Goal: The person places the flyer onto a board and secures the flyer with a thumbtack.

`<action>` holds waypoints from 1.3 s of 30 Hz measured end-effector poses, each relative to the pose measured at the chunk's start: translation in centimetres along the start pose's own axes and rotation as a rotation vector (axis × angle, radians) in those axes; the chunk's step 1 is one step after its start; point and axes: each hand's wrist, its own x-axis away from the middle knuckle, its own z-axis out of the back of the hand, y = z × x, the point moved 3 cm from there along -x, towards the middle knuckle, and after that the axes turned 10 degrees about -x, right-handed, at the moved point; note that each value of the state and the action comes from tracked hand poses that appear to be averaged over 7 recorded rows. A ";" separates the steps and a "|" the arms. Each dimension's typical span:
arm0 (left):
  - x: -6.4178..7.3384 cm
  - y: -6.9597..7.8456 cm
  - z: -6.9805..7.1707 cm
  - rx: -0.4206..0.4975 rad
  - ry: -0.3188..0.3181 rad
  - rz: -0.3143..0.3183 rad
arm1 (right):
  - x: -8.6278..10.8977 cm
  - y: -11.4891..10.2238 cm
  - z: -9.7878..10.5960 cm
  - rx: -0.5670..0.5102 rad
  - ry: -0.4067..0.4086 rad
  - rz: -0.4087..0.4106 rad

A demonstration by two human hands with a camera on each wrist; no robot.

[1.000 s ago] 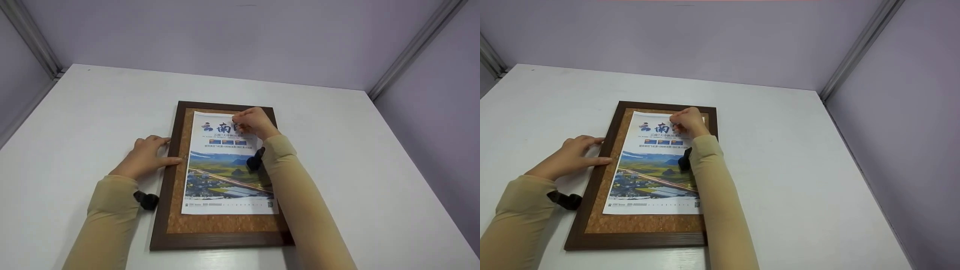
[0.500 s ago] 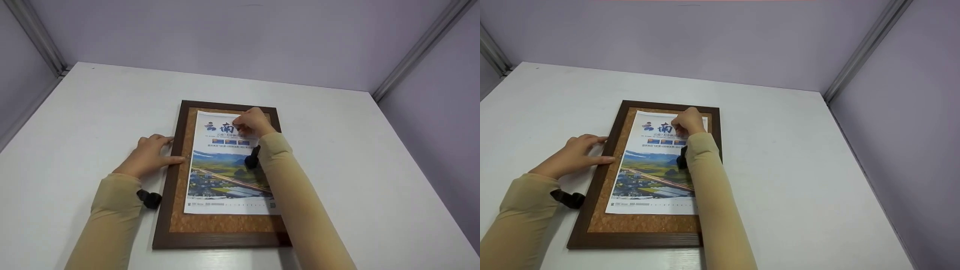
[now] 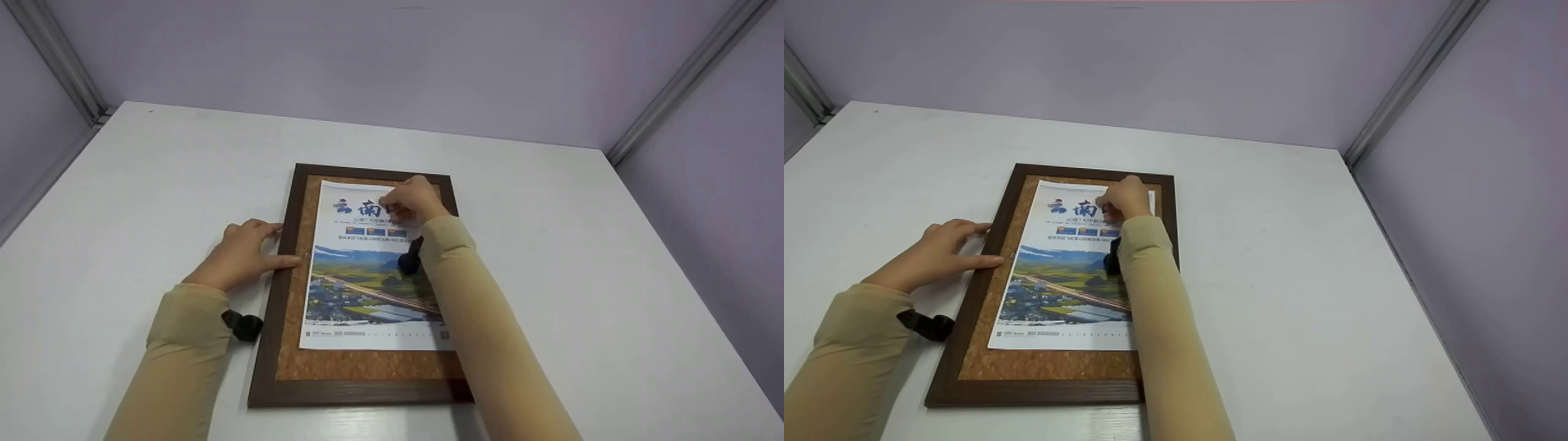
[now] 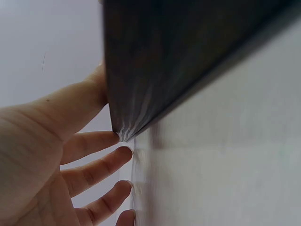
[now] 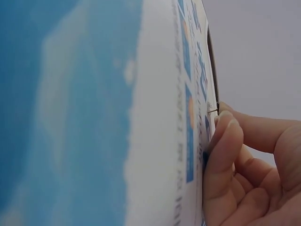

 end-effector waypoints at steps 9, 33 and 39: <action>0.0 -0.2 -0.1 0.011 -0.010 0.003 | -0.7 0.1 -0.2 0.098 0.023 -0.026; -0.4 0.1 -0.5 0.021 -0.013 -0.009 | -0.7 1.4 1.2 0.024 -0.062 -0.033; -0.5 -0.2 -0.7 0.024 -0.011 -0.013 | -0.6 2.0 2.0 -0.057 -0.109 -0.053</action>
